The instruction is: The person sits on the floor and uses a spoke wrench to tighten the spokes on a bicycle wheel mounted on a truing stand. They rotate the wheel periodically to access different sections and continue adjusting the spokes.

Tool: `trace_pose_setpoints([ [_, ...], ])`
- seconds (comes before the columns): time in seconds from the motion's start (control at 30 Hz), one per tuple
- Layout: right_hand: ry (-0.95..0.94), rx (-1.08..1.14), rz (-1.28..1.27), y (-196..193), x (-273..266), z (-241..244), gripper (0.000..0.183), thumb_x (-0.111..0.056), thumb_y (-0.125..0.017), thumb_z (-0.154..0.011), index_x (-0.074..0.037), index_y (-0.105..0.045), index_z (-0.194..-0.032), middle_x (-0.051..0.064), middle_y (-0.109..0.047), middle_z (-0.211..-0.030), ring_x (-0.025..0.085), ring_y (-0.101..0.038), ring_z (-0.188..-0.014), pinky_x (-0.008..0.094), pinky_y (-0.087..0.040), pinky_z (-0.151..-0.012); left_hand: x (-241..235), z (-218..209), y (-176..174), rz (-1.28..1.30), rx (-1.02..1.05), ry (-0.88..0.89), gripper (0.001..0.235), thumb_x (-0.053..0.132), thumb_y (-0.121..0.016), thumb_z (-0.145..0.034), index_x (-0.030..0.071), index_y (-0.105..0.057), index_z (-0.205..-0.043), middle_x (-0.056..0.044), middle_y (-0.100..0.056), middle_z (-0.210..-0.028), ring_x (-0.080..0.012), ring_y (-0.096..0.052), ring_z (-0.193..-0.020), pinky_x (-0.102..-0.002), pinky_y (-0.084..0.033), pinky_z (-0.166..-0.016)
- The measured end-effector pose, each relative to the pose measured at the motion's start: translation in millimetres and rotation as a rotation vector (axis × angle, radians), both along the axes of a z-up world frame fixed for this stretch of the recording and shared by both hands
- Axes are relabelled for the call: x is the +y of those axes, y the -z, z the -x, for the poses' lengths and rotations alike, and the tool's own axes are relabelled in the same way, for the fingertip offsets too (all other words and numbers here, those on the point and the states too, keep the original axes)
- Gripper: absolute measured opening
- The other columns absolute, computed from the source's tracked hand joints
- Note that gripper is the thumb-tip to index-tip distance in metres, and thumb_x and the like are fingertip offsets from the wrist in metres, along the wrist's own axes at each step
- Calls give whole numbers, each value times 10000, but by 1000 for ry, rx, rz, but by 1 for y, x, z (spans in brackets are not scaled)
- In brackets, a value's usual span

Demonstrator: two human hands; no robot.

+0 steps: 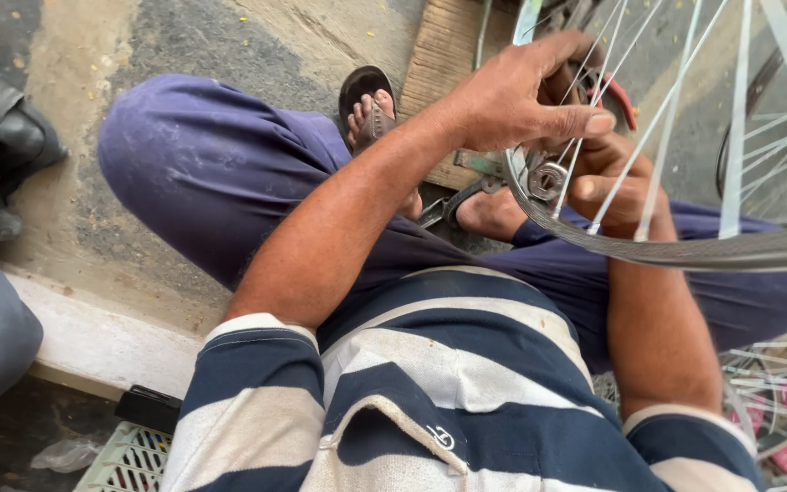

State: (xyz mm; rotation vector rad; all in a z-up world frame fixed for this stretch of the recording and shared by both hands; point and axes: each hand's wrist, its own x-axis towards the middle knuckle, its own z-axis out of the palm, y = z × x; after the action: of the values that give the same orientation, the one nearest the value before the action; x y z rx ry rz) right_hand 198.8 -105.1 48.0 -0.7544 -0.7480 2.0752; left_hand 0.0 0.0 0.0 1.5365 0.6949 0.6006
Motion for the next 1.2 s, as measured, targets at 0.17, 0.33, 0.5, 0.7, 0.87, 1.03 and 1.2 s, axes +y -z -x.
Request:
trace_pose_setpoints([
  [0.17, 45, -262, -70, 12, -2, 7, 368, -71, -820, -932, 35, -634, -1231, 168, -715, -1082, 216, -718, -997, 326, -603, -866, 1, -1, 1, -209, -22, -47, 1045, 785, -766, -906, -42, -465, -1470, -275, -692, -1205, -356, -746, -1121, -445, -637, -926],
  [0.33, 105, -624, -313, 9, 12, 26, 462, -146, -790, -900, 8, -594, -1290, 114, -664, -1251, 181, -661, -1182, 337, -577, -1030, 11, 0, 13, -95, 152, 32, 1009, 785, -674, -792, 46, -467, -1447, -179, -748, -1066, -287, -769, -1021, -432, -628, -867],
  [0.5, -20, -769, -107, 9, 22, 10, 308, -31, -718, -969, 25, -638, -1261, 121, -725, -1101, 192, -719, -971, 325, -608, -861, 8, 1, 24, -2, 81, -41, 562, 569, -559, -1024, 110, -594, -1346, -106, -754, -1044, -207, -769, -986, -404, -650, -819],
  [0.7, 154, -969, -175, 19, 15, 17, 274, -35, -693, -1043, 24, -651, -1308, 119, -750, -1066, 157, -730, -886, 276, -607, -747, 2, 4, 26, -173, 124, -52, 133, 199, -656, -1001, 131, -652, -1115, -32, -731, -974, -161, -740, -882, -381, -594, -819],
  [0.87, 97, -884, -146, 13, 17, 24, 349, -62, -773, -956, 2, -650, -1276, 85, -721, -1015, 119, -703, -854, 251, -602, -725, 0, 7, 19, -243, 68, -95, 153, 105, -698, -935, 93, -659, -1082, -67, -684, -971, -209, -712, -872, -403, -580, -778],
  [1.03, 108, -803, -135, 12, 21, 18, 316, -123, -809, -943, 6, -688, -1205, 57, -744, -1044, 113, -735, -950, 257, -631, -836, 2, 12, 9, -112, 101, 25, 167, 147, -704, -949, 110, -678, -1110, -66, -749, -986, -197, -747, -908, -384, -595, -817],
  [1.2, 39, -941, -112, 8, 14, 8, 372, -122, -837, -879, 24, -704, -1195, 84, -733, -975, 149, -708, -891, 271, -582, -769, 3, 19, 2, -37, 216, 230, 322, 251, -767, -905, 113, -682, -1182, -105, -767, -1087, -233, -738, -982, -383, -563, -861],
])
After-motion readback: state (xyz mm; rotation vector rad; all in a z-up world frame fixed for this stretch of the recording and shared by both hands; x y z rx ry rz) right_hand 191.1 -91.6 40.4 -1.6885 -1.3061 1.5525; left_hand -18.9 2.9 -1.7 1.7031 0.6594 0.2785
